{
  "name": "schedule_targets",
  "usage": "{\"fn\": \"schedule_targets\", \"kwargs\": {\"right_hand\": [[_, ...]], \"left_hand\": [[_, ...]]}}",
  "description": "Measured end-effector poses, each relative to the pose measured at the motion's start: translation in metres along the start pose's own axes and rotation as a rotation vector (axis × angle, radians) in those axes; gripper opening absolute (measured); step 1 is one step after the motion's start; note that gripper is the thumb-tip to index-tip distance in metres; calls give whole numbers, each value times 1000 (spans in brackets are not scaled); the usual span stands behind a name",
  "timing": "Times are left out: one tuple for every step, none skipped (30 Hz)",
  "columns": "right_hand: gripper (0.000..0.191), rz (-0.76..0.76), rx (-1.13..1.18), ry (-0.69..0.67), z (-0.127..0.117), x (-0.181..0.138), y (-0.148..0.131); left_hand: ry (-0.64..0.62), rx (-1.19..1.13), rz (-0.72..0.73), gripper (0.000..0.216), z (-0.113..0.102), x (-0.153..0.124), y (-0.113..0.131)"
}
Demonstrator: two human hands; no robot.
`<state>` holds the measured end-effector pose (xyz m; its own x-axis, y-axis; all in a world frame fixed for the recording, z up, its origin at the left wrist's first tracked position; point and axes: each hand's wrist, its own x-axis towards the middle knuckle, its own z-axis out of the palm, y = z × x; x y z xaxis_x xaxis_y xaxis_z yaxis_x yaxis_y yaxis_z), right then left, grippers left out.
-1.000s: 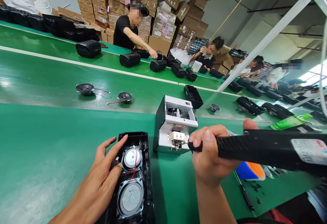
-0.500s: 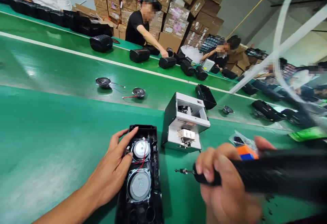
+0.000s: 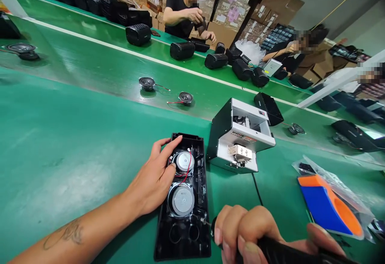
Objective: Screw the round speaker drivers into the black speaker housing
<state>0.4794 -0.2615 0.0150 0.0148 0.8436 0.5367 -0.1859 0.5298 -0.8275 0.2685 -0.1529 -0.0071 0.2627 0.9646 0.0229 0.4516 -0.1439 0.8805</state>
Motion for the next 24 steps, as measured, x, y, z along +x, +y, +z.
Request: {"fn": "schedule_targets", "kwargs": {"right_hand": [[23,-11,3,35,0,-3,4],[22,-22,1,66,1,-6,7],[21,-31,-7,89,2,-7,8],[20,-38,-17,104,3,-7,9],[20,-40,-26,113,6,-5,9],[21,-42,-31,120,8,-3,8],[21,-44,-36,122,12,-1,6],[20,-54,-40,130,15,2,4],[18,-67,-46,148,18,5,3],[14,-78,-54,170,21,7,1],[12,-90,-61,202,23,8,0],[18,-105,-61,228,24,10,-1],[29,-115,-58,240,25,11,-2],[39,-124,-56,245,26,12,-2],[47,-133,-58,244,26,13,-2],[52,-141,-66,245,26,14,-1],[53,-143,-81,252,25,15,-1],[52,-131,-95,256,25,17,-1],[51,-112,-102,266,25,17,-2],[51,-91,-99,271,25,18,-2],[52,-75,-94,277,25,18,-3],[51,-61,-90,290,26,17,-3],[51,-54,-88,298,27,17,-3],[51,-53,-90,306,28,16,-4]], "left_hand": [[0,1,1,71,0,0,0],[1,3,2,71,0,0,1],[1,5,3,71,0,0,1],[2,6,3,70,0,1,1],[2,8,5,71,0,1,1],[3,9,6,71,0,0,1],[3,11,8,71,0,0,1],[3,12,11,71,0,0,1],[4,13,15,71,-1,0,1],[3,14,19,71,-1,0,1],[3,14,23,71,-1,-1,1],[4,14,26,70,-1,-1,2],[5,14,29,70,-2,-1,2],[7,14,31,70,-2,-1,2],[9,15,33,70,-2,0,2],[10,15,35,69,-2,0,3],[11,15,37,69,-2,0,3],[10,16,39,69,-2,0,3],[10,16,40,69,-1,1,3],[9,17,41,69,-1,1,3],[8,17,41,69,-1,0,3],[7,17,40,69,-1,0,3],[6,18,38,69,-2,0,4],[4,19,34,69,-2,-1,4]]}}
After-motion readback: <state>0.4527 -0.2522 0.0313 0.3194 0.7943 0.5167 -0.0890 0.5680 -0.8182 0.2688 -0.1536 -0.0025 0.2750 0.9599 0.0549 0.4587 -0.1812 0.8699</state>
